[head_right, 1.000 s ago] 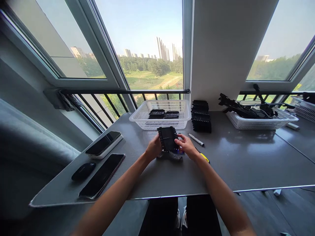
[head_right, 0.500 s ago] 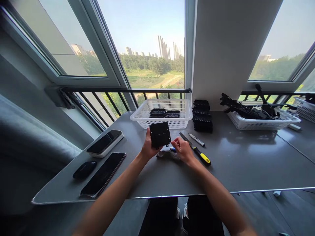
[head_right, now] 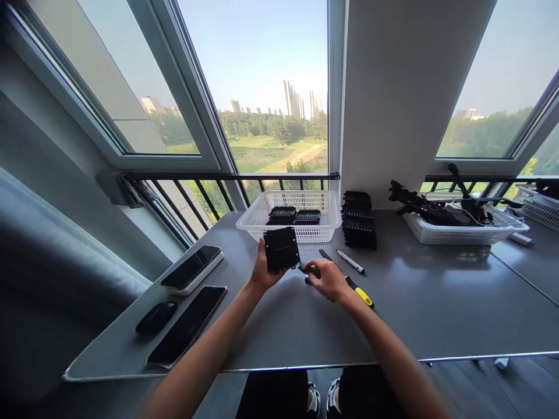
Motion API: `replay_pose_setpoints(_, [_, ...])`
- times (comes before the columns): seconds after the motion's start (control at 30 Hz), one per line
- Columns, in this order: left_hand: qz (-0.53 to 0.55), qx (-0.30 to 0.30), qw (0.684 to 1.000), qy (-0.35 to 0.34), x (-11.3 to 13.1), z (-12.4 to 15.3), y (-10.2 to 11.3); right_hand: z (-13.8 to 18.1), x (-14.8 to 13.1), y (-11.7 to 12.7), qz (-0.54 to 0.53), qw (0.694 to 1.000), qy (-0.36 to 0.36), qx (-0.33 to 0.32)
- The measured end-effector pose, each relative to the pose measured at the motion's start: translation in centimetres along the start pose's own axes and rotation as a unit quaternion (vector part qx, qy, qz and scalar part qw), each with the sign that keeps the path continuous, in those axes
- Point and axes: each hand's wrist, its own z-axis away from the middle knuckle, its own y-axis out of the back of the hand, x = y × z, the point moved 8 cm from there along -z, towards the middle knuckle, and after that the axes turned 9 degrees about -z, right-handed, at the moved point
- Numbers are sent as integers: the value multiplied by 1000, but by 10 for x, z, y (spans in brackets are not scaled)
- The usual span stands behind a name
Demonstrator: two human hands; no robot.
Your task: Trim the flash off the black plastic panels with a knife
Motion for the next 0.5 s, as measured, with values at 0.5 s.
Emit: replay_pose_setpoints(0.5, [-67,-56,996,1,23,-56,-103,-84,-59,122,63,957,66,276])
